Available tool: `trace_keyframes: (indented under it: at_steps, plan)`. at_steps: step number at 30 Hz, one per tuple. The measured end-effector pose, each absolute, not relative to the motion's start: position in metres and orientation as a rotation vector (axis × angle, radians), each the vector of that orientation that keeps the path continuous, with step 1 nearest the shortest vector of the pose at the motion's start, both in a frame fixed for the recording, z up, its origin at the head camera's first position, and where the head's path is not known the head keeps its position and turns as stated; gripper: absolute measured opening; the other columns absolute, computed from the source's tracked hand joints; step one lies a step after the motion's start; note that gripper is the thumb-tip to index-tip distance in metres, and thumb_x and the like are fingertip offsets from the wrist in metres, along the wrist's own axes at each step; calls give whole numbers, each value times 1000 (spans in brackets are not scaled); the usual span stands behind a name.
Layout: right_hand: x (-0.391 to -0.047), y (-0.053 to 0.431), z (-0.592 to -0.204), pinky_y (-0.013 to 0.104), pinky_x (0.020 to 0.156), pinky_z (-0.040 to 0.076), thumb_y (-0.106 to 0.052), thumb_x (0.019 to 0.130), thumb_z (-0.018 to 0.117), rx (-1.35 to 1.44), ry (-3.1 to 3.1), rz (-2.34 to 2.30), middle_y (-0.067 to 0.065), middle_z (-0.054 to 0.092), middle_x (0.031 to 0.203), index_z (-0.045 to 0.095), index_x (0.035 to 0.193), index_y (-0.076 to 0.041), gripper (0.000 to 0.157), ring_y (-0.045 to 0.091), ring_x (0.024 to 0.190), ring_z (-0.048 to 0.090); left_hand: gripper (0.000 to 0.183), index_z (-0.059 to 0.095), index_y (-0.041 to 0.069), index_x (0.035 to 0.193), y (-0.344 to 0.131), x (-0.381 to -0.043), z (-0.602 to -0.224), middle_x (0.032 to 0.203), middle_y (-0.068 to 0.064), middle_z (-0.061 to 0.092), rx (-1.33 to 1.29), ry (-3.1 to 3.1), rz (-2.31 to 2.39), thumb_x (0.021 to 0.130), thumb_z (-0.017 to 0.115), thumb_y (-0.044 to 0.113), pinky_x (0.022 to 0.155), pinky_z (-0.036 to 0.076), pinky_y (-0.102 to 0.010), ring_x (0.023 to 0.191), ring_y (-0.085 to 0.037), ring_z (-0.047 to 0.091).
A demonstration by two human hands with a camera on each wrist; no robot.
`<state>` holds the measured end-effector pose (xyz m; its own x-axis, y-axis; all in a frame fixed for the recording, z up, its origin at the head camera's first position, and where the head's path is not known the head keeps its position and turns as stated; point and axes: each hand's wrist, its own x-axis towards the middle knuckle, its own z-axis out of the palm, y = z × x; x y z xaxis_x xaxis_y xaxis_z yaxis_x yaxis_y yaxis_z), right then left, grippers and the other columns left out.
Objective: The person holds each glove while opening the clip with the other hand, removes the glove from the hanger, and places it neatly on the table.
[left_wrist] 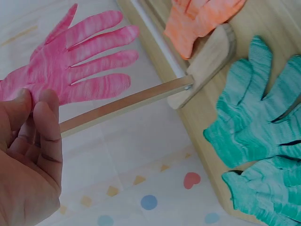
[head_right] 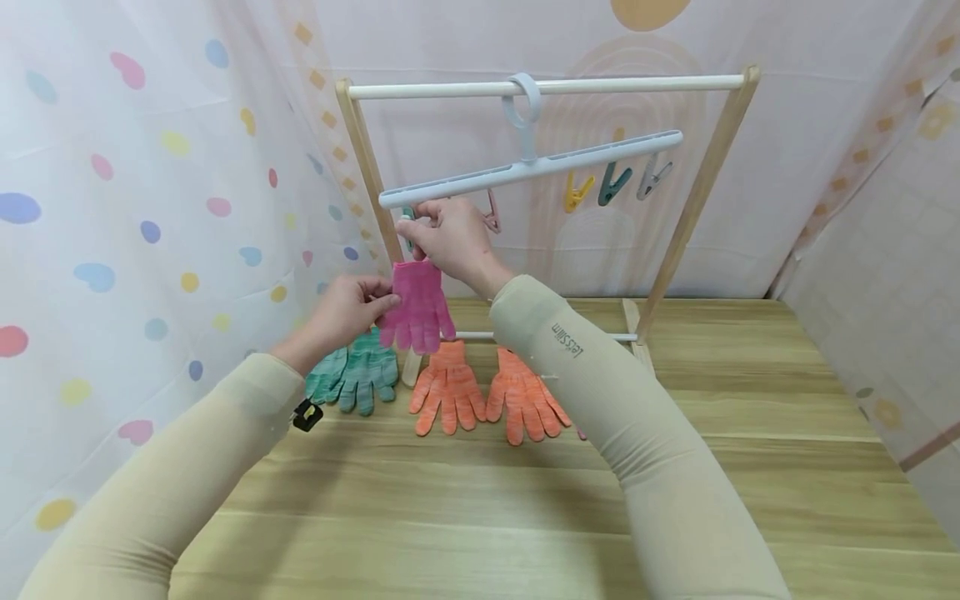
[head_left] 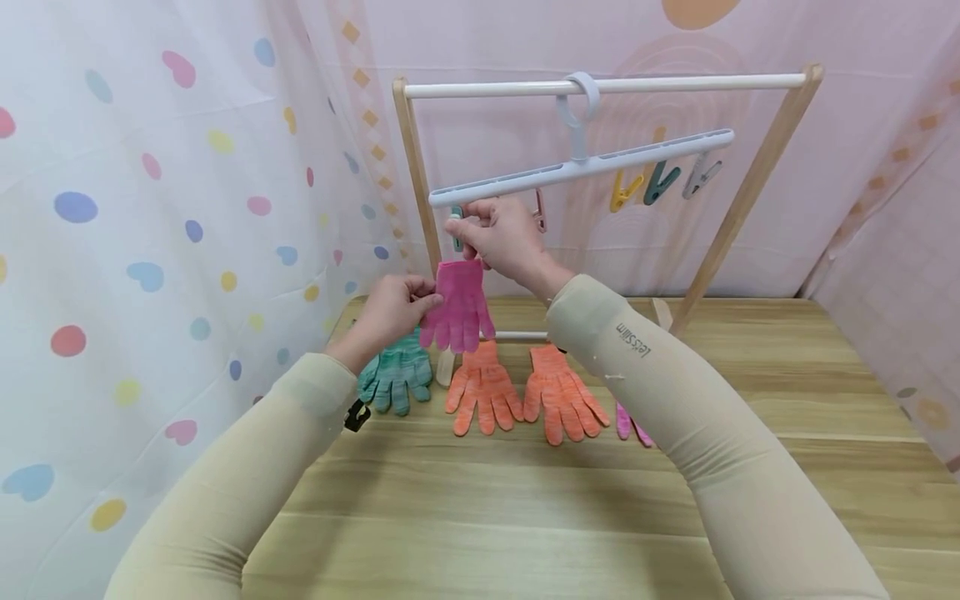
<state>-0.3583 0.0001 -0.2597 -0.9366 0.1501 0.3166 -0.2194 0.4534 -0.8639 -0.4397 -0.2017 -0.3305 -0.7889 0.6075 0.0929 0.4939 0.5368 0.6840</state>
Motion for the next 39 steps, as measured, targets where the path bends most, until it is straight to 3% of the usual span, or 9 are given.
trace_keyframes:
  at_steps: [3, 9, 17, 21, 27, 33, 39]
  plan:
    - [-358, 0, -260, 23, 52, 46, -31, 102, 75, 45, -2384, 1487, 6, 68, 68, 75, 124, -10, 31, 28, 64, 60, 24, 77, 7, 122, -202, -440, -335, 97, -14, 77, 928, 2605, 1072, 109, 64, 23, 62, 53, -29, 77, -27, 69]
    - [-354, -2, -261, 23, 51, 44, -32, 103, 74, 56, -2447, 1398, 13, 71, 73, 65, 143, -9, 47, 20, 54, 56, 24, 77, 8, 122, -207, -432, -337, 95, -13, 78, 912, 2620, 1051, 109, 64, 24, 60, 53, -29, 78, -33, 70]
    - [-349, -2, -262, 23, 48, 36, -33, 105, 71, 105, -2532, 1185, 12, 78, 78, 43, 164, -10, 69, 15, 49, 50, 25, 76, 9, 124, -207, -432, -342, 97, -13, 78, 890, 2617, 1037, 109, 65, 26, 60, 54, -30, 81, -34, 72]
    - [-337, 2, -268, 25, 50, 35, -33, 107, 69, 183, -2582, 1019, 15, 78, 81, 45, 163, -9, 65, 12, 51, 46, 25, 76, 10, 124, -206, -430, -345, 99, -13, 78, 888, 2600, 1059, 109, 65, 26, 59, 54, -30, 82, -35, 72]
    - [-309, 29, -297, 29, 60, 52, -32, 107, 69, 208, -2663, 863, 3, 78, 84, 58, 152, -6, 53, 12, 64, 64, 27, 76, 9, 126, -205, -424, -354, 99, -12, 78, 893, 2580, 1066, 108, 66, 25, 60, 56, -29, 75, -22, 71]
    - [-274, 83, -328, 33, 65, 56, -36, 107, 67, 59, -2756, 830, 5, 81, 93, 67, 143, -8, 46, 14, 71, 70, 27, 76, 10, 128, -208, -418, -361, 93, -10, 76, 885, 2565, 1078, 108, 66, 26, 59, 56, -31, 77, -32, 70]
    - [-235, 138, -352, 29, 61, 56, -34, 108, 65, -138, -2747, 916, 9, 81, 93, 72, 134, -5, 39, 17, 71, 72, 26, 77, 14, 128, -216, -416, -371, 93, -8, 78, 838, 2539, 1079, 108, 67, 28, 61, 60, -37, 75, -23, 69]
